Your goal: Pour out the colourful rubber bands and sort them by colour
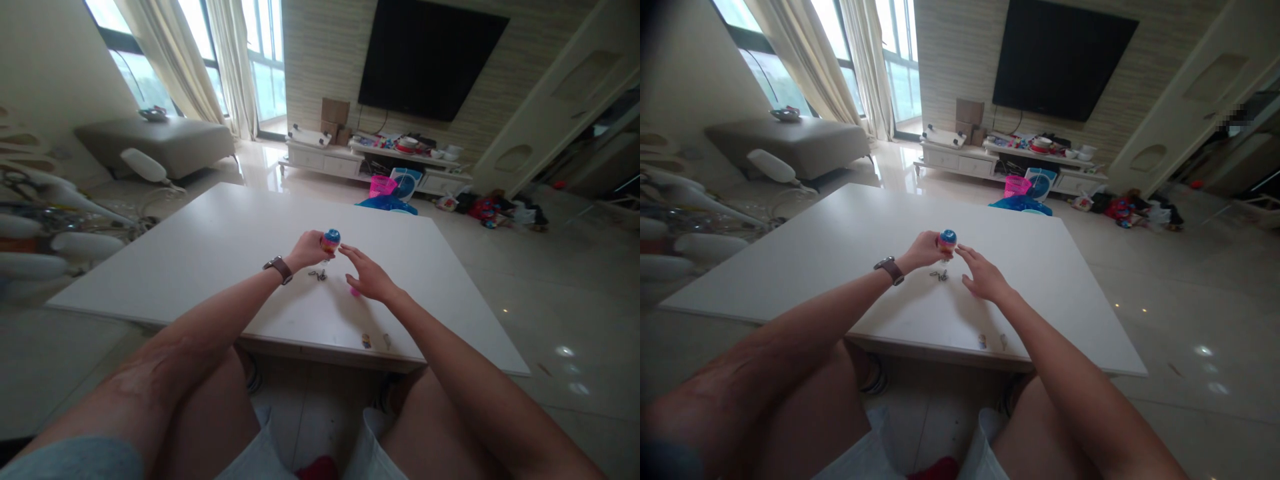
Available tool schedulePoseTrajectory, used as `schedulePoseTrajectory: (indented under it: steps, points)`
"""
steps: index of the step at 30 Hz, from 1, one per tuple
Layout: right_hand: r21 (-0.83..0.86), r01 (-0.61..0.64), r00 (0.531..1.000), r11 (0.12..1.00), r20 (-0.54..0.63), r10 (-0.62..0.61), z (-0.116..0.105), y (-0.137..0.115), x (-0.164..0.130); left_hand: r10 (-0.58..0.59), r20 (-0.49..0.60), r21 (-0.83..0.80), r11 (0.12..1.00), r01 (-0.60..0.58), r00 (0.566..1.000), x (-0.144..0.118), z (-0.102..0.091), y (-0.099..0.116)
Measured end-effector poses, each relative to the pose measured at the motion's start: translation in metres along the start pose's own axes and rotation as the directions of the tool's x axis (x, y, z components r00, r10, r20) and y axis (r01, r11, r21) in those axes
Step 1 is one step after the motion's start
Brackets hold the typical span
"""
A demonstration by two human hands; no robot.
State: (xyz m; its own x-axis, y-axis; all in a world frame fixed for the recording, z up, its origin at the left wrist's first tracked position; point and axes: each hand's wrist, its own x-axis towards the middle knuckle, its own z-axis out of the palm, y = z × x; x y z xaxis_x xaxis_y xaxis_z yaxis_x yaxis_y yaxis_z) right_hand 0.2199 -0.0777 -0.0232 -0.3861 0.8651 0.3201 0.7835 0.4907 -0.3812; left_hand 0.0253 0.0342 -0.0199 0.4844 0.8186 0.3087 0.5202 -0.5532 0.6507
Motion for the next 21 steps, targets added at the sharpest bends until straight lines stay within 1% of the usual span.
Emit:
schedulePoseTrajectory:
  steps: [2, 6, 10, 12, 14, 16, 18, 21]
  points:
    - [0.007, -0.014, 1.0, 1.0, 0.004, 0.014, 0.003, 0.001, 0.0, -0.019, -0.015, 0.003, 1.0, 0.019, 1.0, 0.0, 0.0, 0.002]
    - [0.039, -0.027, 1.0, 0.999, 0.002, 0.027, 0.01, 0.002, 0.001, -0.018, -0.004, -0.1, 0.995, 0.017, 1.0, -0.001, 0.001, 0.002]
    - [0.038, -0.051, 0.998, 0.998, 0.031, 0.05, 0.018, 0.002, 0.001, -0.058, -0.019, -0.045, 0.997, 0.058, 0.998, -0.001, -0.001, 0.001]
    - [0.063, -0.067, 0.998, 0.996, 0.02, 0.066, 0.022, 0.003, 0.002, -0.067, -0.035, -0.05, 0.997, 0.066, 0.997, 0.0, -0.002, 0.0]
    - [0.127, -0.088, 0.996, 0.988, -0.009, 0.09, 0.026, 0.005, 0.003, -0.055, -0.034, -0.088, 0.995, 0.052, 0.998, -0.001, -0.002, -0.002]
    - [0.209, -0.121, 0.991, 0.97, -0.038, 0.131, 0.029, 0.006, 0.005, -0.018, -0.014, -0.1, 0.995, 0.016, 1.0, -0.002, -0.002, -0.003]
    - [0.267, -0.155, 0.983, 0.951, -0.052, 0.174, 0.031, 0.006, 0.007, 0.009, 0.005, -0.071, 0.997, -0.008, 1.0, -0.003, -0.003, -0.004]
    - [0.283, -0.179, 0.979, 0.942, -0.044, 0.199, 0.033, 0.006, 0.009, 0.014, -0.008, -0.006, 1.0, -0.014, 1.0, -0.003, -0.007, 0.0]
